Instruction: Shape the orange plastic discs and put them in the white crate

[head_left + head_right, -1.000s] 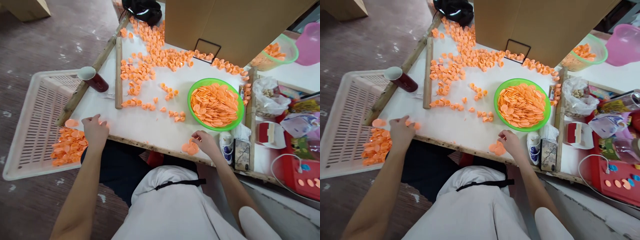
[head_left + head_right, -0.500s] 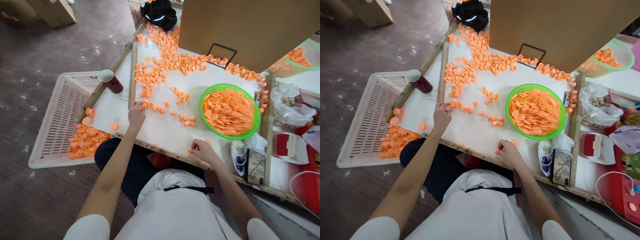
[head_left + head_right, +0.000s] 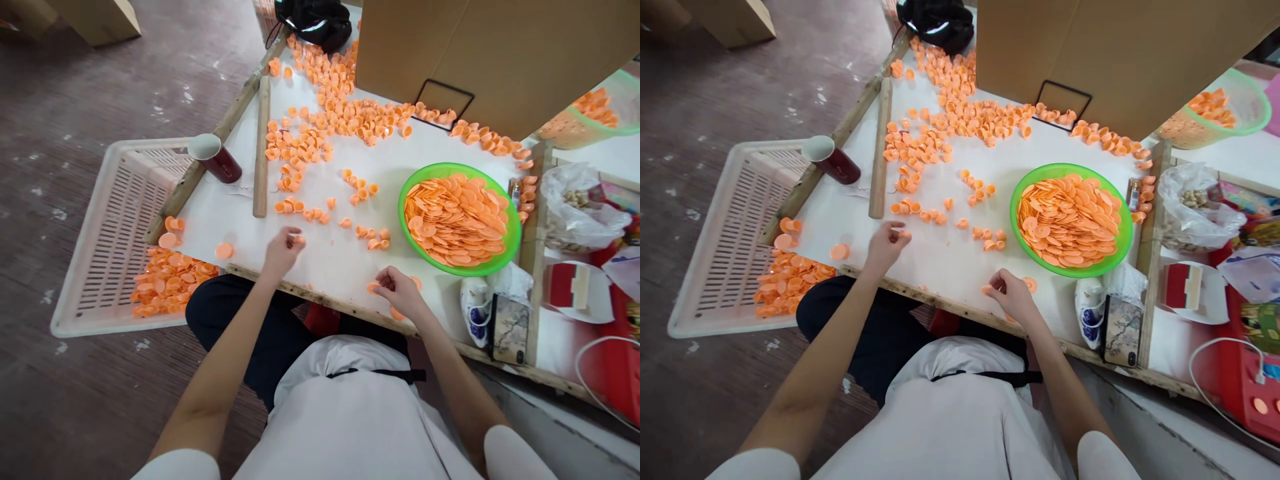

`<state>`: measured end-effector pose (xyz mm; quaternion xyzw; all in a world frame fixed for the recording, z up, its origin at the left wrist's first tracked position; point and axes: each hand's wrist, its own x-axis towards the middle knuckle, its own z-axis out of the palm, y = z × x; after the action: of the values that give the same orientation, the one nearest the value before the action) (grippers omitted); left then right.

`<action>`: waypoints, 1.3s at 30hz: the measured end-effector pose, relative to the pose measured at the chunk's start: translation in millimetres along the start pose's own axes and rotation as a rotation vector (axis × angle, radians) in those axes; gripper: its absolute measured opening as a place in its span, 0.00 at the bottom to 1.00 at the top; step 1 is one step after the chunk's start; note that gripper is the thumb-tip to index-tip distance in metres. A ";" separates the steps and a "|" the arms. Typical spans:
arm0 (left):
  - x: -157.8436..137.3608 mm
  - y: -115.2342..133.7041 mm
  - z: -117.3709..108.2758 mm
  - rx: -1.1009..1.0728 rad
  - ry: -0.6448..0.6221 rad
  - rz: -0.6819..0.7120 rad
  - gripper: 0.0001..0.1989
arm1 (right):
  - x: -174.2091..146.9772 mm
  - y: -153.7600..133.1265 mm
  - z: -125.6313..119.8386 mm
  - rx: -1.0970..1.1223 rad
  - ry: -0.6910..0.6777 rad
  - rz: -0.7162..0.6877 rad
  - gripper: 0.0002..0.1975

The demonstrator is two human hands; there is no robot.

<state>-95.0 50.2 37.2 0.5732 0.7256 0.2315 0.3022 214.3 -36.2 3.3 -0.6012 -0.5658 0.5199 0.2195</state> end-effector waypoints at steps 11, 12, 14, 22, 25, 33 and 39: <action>-64.1 14.1 84.7 -0.188 -0.331 0.120 0.10 | 24.6 -17.4 33.8 0.603 0.020 0.048 0.17; -64.3 12.4 83.6 -0.179 -0.323 0.118 0.10 | 23.8 -18.0 35.0 0.607 0.026 0.061 0.17; -64.4 10.1 79.6 -0.177 -0.318 0.104 0.11 | 22.9 -17.5 37.1 0.601 0.045 0.089 0.17; -62.2 18.1 65.7 -0.397 -0.371 -0.167 0.11 | 34.0 -15.0 50.9 0.554 0.035 0.128 0.19; -61.5 18.4 67.5 -0.419 -0.413 -0.171 0.10 | 41.2 -17.8 59.2 0.463 0.005 0.127 0.17; -54.3 12.0 73.5 -0.505 -0.480 -0.274 0.09 | 52.4 -31.2 52.7 0.183 -0.089 0.181 0.10; -39.5 19.0 75.1 -0.361 -0.517 -0.340 0.10 | 73.8 -38.8 43.8 0.062 -0.172 0.308 0.12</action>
<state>-22.7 15.5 3.7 0.4212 0.6576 0.1495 0.6065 145.2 26.9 -7.3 -0.6271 -0.4672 0.6141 0.1064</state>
